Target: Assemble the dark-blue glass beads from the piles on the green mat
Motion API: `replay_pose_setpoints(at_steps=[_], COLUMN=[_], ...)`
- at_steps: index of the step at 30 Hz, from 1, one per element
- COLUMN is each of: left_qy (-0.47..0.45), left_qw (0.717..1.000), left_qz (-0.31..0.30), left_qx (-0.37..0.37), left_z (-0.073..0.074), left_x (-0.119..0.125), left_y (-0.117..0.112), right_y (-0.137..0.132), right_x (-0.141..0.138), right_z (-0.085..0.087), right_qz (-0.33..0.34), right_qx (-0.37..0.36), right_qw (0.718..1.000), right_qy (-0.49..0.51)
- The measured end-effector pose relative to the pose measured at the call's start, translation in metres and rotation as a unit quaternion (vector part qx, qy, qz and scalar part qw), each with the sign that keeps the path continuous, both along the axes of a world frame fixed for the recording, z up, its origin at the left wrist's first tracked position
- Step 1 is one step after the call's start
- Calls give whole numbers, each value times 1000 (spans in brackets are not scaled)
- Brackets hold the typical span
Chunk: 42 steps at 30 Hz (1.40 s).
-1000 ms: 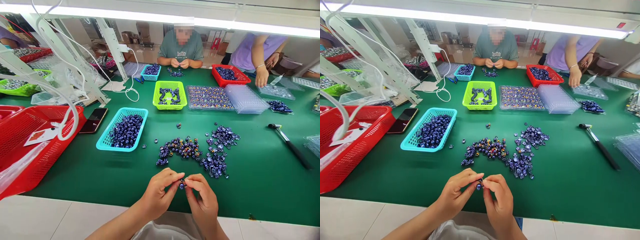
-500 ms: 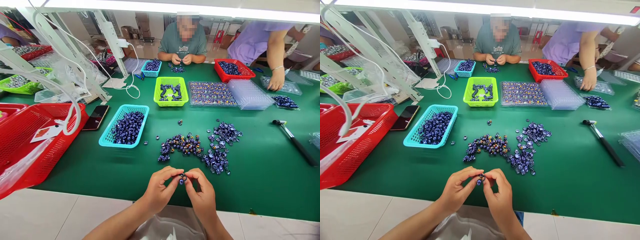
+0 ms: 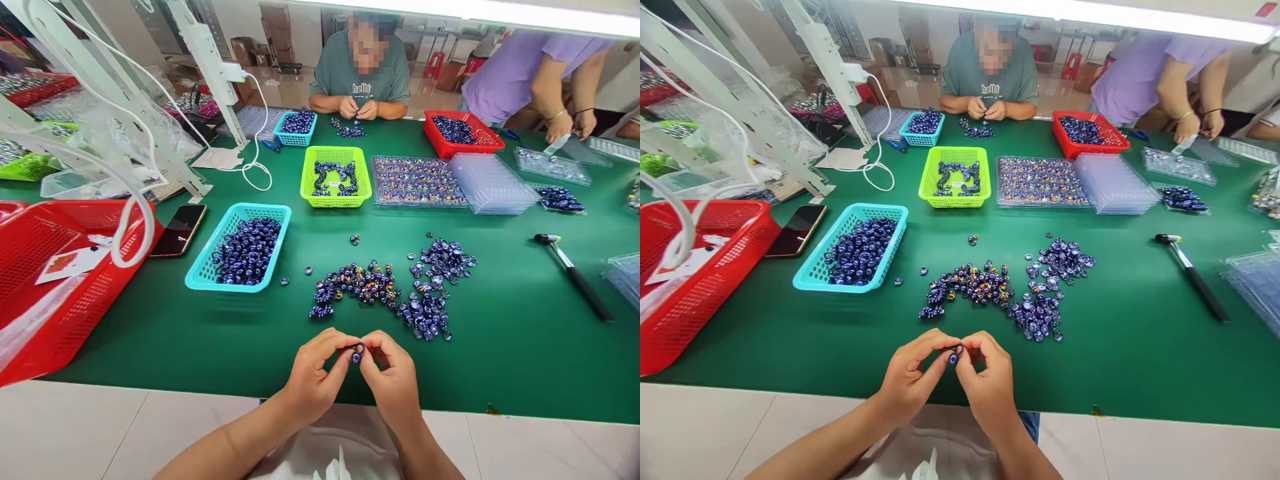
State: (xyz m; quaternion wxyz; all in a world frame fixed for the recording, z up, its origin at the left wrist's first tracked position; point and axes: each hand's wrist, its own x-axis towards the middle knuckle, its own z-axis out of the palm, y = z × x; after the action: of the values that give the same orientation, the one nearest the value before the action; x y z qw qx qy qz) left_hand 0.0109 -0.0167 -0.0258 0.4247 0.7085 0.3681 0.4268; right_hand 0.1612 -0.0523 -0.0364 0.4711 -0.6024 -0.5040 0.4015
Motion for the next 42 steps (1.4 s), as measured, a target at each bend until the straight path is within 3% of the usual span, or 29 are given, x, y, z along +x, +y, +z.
replay_pose_setpoints(at_steps=[6, 10, 12, 15, 18, 21, 23, 25, 29, 32, 36, 42], left_qy=[28, 49, 43, -6, -75, -134, -169, -200, -262, -293, -297, -282], left_qw=[999, 995, 991, 973, 945, 920, 905, 891, 859, 847, 850, 864], left_qz=[-27, -24, -3, 21, 23, 27, 27, 28, 36, 33, 31, 40], left_qx=[-35, -79, -124, -229, -319, -368, -389, -407, -439, -443, -435, -415], left_z=[-7, -9, -11, -12, -10, -7, -6, -7, -9, -7, -4, -5], left_x=[1, 2, 2, 4, 7, 7, 5, 3, 3, 6, 8, 5], left_y=[4, 5, 6, 9, 13, 17, 19, 20, 19, 16, 12, 12], right_y=[2, 3, 8, 22, 35, 40, 38, 31, 12, 2, 0, 10], right_x=[10, 32, 50, 74, 85, 87, 85, 81, 54, 26, 0, -2], right_z=[2, 3, 1, -8, -18, -23, -22, -17, -5, -5, -13, -11], right_qz=[31, 95, 75, -18, -16, 2, -2, -14, -7, -17, -109, -70], right_qx=[-54, -23, 22, 87, 105, 112, 119, 126, 133, 108, 89, 214], right_qw=[998, 989, 976, 917, 858, 834, 840, 866, 951, 985, 987, 957], right_qy=[-22, -111, -203, -389, -503, -540, -529, -484, -280, -135, -73, -185])
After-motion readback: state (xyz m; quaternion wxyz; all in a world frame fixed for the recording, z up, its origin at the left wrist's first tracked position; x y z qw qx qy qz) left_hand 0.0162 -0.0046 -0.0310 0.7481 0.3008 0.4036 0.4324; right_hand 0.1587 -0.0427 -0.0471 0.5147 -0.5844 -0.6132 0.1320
